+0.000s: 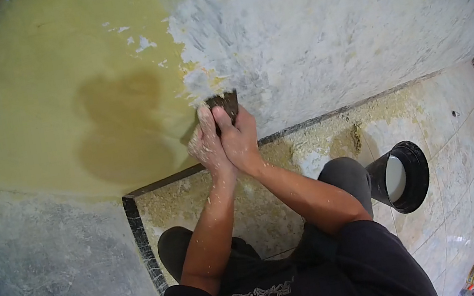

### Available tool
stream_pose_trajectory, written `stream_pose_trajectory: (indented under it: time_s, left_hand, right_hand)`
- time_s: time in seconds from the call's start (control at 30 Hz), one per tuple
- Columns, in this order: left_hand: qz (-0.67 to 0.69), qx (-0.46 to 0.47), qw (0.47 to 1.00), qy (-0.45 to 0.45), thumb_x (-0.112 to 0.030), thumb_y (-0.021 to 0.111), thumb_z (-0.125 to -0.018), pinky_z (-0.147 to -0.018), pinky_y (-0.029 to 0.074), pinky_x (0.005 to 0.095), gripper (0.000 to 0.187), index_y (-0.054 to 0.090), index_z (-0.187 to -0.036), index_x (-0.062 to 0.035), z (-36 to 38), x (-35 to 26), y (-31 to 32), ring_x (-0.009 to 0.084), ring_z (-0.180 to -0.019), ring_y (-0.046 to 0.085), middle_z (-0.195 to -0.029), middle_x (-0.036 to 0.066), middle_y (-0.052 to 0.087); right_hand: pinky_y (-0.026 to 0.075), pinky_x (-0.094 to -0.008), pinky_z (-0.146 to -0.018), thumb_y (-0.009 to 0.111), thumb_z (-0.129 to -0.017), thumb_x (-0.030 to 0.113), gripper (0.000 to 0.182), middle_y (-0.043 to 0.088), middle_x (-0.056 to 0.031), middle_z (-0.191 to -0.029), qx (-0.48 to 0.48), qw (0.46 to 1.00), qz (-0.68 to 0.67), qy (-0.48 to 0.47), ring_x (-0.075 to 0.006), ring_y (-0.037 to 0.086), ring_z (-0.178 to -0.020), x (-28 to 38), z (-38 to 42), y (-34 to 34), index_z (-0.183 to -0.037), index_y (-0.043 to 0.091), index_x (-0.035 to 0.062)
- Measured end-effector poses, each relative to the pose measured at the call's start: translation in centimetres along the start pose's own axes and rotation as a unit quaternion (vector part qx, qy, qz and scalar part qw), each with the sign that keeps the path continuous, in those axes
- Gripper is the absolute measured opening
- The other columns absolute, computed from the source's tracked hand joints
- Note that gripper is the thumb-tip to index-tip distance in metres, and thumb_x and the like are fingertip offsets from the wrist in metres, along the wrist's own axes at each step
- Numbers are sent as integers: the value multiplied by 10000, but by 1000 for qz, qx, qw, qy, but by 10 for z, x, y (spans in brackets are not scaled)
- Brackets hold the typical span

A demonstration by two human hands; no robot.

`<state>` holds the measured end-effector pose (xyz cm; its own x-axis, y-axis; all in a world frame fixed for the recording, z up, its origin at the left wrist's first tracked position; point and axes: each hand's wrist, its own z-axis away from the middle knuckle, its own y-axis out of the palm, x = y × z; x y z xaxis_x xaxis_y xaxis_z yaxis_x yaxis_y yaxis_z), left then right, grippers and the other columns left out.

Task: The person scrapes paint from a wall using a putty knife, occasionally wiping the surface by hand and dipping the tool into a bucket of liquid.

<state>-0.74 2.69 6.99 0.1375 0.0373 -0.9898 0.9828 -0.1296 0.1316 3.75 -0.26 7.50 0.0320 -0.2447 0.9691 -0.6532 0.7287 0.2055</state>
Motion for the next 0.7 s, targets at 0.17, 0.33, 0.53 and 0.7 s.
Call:
stream_pose_trajectory:
  time_s: [0.17, 0.33, 0.53, 0.7]
  left_hand:
    - [-57, -10, 997, 49, -325, 625, -945, -571, 435, 317, 413, 660, -860, 78, 4, 17, 0, 90, -613, 460, -636, 84, 619]
    - [-9, 19, 999, -42, -345, 633, -941, -612, 452, 290, 419, 686, -846, 60, 9, 29, -7, 82, -658, 508, -703, 30, 646]
    - [35, -13, 998, -46, -330, 634, -944, -588, 438, 294, 410, 674, -832, 62, 8, 22, 1, 79, -649, 487, -684, 26, 629]
    - [130, -10, 990, -48, -337, 644, -936, -579, 429, 287, 421, 654, -810, 64, 3, 3, 1, 76, -646, 473, -671, 11, 604]
  right_hand:
    - [456, -288, -689, 558, -975, 294, 320, 613, -32, -807, -17, 1000, -2, -12, -102, 508, -760, -24, 5, -5, -953, 588, -25]
    - [458, -271, -691, 555, -978, 237, 253, 630, -41, -828, -4, 997, -50, 59, -95, 530, -762, -45, 11, -11, -989, 600, -11]
    - [462, -285, -679, 582, -960, 256, 285, 640, -52, -806, -27, 999, -3, 44, -105, 528, -744, -31, 9, -7, -967, 605, -28]
    - [445, -264, -644, 560, -976, 215, 248, 605, -11, -796, -19, 1000, 17, -16, -82, 502, -725, -10, 3, 2, -938, 578, -30]
